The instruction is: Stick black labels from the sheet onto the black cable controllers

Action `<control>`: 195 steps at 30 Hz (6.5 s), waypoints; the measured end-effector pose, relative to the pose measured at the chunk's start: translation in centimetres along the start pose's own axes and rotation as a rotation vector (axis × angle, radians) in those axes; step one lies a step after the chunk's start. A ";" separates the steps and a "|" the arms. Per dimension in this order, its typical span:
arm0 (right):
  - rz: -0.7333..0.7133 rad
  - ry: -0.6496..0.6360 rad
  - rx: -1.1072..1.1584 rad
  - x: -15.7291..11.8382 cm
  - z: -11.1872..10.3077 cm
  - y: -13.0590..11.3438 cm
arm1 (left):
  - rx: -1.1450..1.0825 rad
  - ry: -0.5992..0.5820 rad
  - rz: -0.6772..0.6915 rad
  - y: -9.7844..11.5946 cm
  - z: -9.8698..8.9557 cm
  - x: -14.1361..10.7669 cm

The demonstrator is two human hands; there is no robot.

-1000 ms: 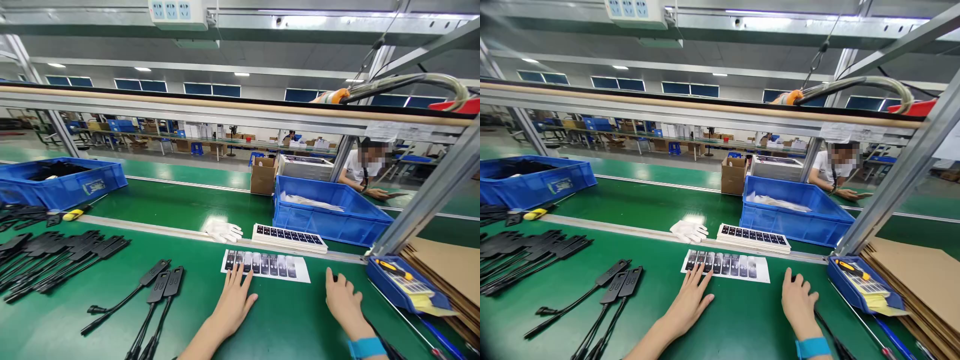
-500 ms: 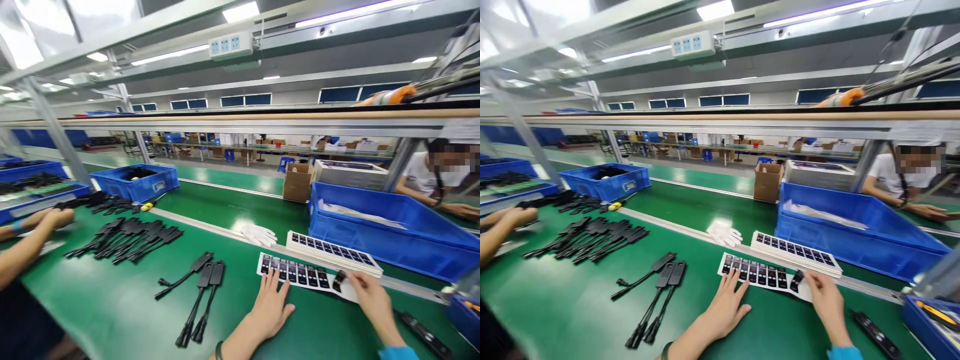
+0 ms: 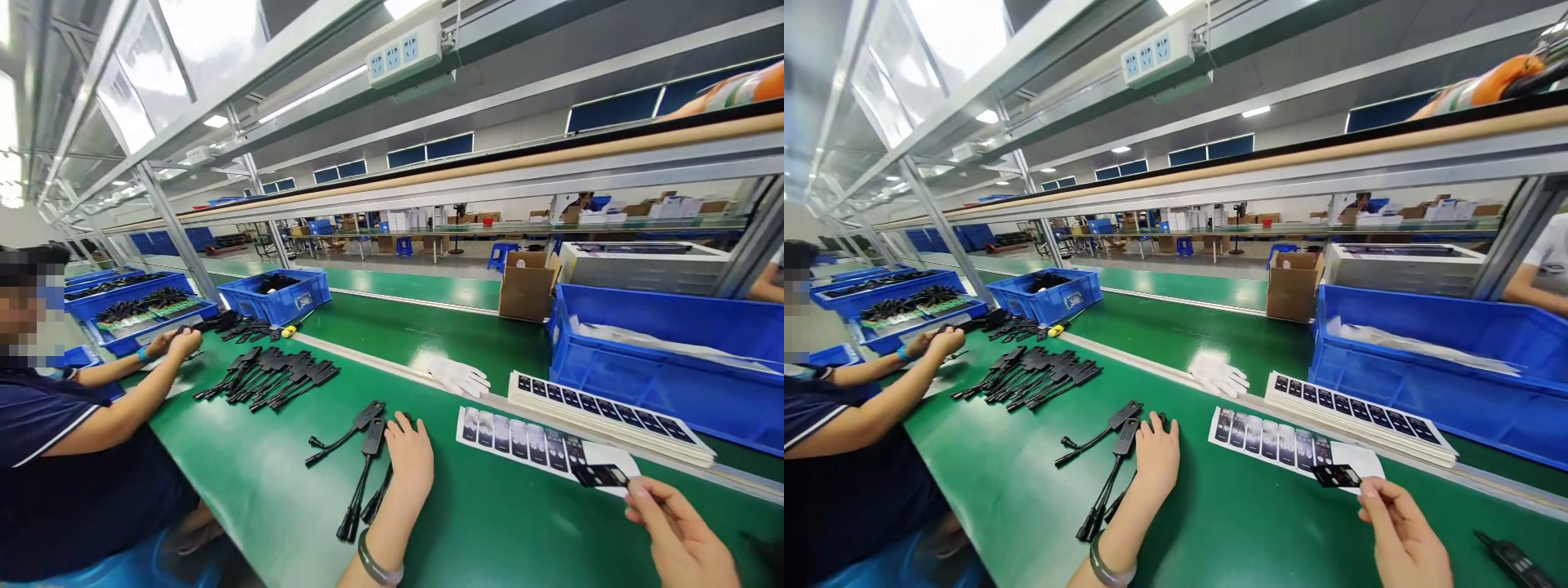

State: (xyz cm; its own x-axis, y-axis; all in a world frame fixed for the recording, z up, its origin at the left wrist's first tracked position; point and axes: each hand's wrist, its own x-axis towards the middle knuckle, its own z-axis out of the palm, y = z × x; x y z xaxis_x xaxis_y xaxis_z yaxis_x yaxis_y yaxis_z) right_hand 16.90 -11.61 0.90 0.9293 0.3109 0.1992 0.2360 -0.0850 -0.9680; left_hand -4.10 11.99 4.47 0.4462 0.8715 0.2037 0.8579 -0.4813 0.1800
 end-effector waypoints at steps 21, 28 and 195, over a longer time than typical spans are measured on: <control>0.005 -0.325 0.211 -5.2 2.0 -5.3 | -1.558 -0.967 0.019 7.0 -0.8 -7.0; 0.067 -0.374 0.187 -5.5 2.6 -6.2 | -1.691 -1.185 -0.033 7.1 -1.0 -8.0; 0.093 -0.431 0.183 -5.1 0.4 -6.5 | -1.698 -1.231 -0.084 7.8 -0.7 -9.7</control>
State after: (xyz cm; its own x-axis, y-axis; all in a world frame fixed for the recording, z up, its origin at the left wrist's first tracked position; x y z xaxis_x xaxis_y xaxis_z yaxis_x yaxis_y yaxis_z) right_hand 10.48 -12.32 6.11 0.7323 0.6778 0.0667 0.0676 0.0251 -0.9974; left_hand -1.93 -0.30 4.54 0.9383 0.1440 -0.3144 0.1763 0.5832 0.7930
